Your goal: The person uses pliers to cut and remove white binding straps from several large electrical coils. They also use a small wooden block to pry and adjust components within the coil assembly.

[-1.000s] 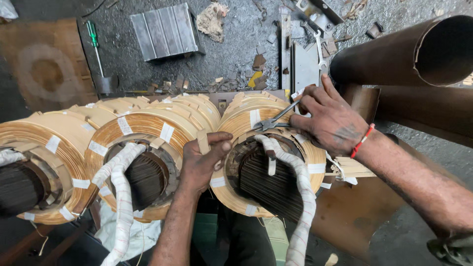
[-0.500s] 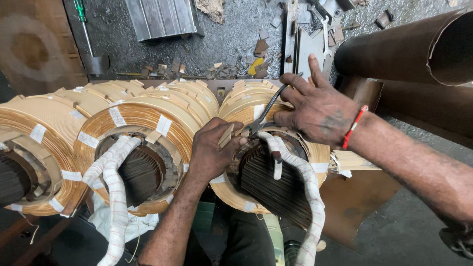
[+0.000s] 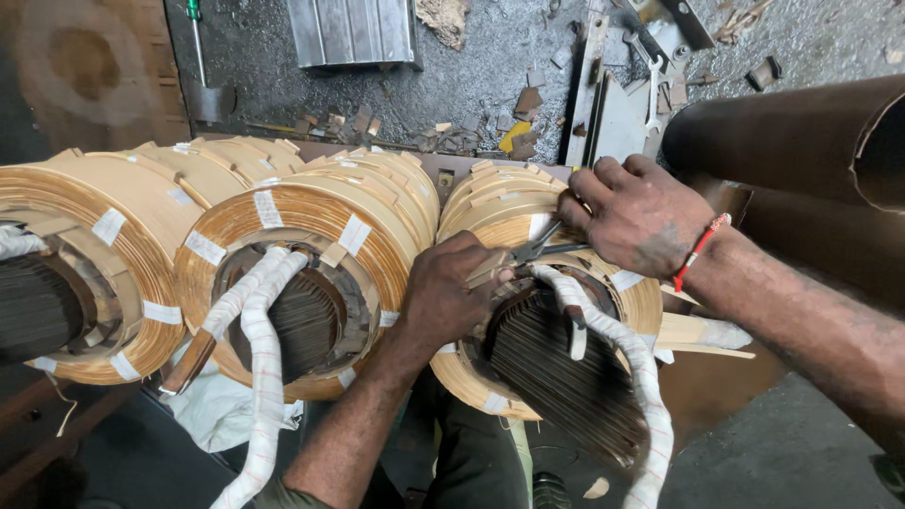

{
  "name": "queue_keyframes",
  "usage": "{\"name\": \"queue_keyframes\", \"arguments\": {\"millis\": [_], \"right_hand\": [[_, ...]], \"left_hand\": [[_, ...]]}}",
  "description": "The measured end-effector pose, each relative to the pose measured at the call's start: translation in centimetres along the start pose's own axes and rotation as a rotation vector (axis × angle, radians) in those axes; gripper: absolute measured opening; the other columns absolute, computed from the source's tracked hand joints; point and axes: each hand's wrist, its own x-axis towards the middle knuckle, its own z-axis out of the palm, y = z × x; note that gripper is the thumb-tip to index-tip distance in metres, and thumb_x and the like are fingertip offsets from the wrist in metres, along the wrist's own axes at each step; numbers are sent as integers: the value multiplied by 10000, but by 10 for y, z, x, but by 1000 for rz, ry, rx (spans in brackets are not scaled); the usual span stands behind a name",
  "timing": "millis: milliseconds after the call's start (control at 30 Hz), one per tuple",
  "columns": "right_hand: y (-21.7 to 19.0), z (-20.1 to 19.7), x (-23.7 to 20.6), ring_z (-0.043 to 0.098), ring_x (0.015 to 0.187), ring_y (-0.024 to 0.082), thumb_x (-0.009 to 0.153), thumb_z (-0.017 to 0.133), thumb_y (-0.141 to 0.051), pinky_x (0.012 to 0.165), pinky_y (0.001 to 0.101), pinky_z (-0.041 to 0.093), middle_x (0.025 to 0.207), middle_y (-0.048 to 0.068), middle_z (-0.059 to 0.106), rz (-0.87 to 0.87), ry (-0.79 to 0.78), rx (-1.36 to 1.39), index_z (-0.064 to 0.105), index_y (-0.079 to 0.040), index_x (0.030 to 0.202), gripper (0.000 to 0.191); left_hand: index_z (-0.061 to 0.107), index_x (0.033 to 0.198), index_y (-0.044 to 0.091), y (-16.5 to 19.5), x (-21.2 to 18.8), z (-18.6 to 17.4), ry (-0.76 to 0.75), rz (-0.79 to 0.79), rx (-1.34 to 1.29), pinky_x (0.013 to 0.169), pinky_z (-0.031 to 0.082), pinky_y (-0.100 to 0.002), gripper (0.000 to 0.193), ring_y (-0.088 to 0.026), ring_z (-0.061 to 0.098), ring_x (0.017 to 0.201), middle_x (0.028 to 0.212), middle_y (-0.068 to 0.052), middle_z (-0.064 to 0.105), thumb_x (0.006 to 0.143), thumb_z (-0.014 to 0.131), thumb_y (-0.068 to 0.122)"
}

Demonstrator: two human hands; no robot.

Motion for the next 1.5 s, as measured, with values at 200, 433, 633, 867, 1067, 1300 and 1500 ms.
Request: {"name": "queue_keyframes", "arguments": {"millis": [200, 433, 633, 867, 1067, 1300, 1500], "right_hand": [[3, -9, 16, 613, 1137, 291, 1012, 462, -297, 892, 412, 565, 1241, 108, 599, 55, -355, 84, 519, -128, 1348, 381], [3, 33, -15, 701, 944, 317, 749, 633, -169, 707, 423, 610, 1041, 141, 680, 281, 40, 49, 633, -166, 1215, 465], [-77, 38, -170, 526, 635, 219, 855, 608, -217, 572, 367, 453, 797, 126, 517, 1191, 340, 633, 556, -11, 914, 221], [-279, 76, -175, 566, 662, 213, 922, 569, -196, 589, 368, 469, 831, 90, 644, 1717, 381, 1509, 605, -9, 1130, 282], [-359, 17, -68, 610, 783, 207, 944, 634, -207, 721, 366, 503, 882, 99, 662, 1375, 414, 1919, 590, -12, 1070, 236], [-379, 18, 2, 661, 924, 201, 970, 709, -220, 874, 363, 543, 942, 109, 684, 850, 832, 2367, 572, -15, 1000, 249], [-340, 19, 23, 671, 1154, 332, 985, 594, -370, 1010, 533, 533, 1038, 194, 700, 354, 923, 3073, 495, -118, 1180, 334]], "left_hand": [[757, 1023, 44, -1, 0, 3, 38, 11, 33, 695, 549, -394, 198, -261, 707, 788, 892, -88, 684, 842, 792, 115], [764, 928, 80, -18, 1, 9, 80, -315, -107, 543, 531, -380, 168, -199, 594, 625, 810, -74, 645, 939, 723, 243], [632, 847, 16, -19, -64, 6, 279, 9, -1164, 407, 454, -280, 225, -122, 541, 540, 815, -85, 583, 979, 670, 194], [620, 1064, -43, -13, -166, -43, -383, -356, -1736, 714, 598, -376, 274, -247, 691, 901, 1149, -221, 599, 946, 666, 200], [595, 1200, -15, -1, -173, -54, -381, -42, -1341, 707, 589, -335, 233, -186, 672, 823, 1100, -183, 621, 1098, 623, 193], [698, 1055, -70, -3, -103, -70, -180, -572, -1067, 534, 537, -323, 278, -164, 642, 630, 773, -85, 673, 922, 736, 172], [774, 1060, 10, 21, -62, -50, 132, -294, -154, 631, 498, -313, 213, -175, 619, 698, 800, -83, 671, 950, 744, 189]]}}
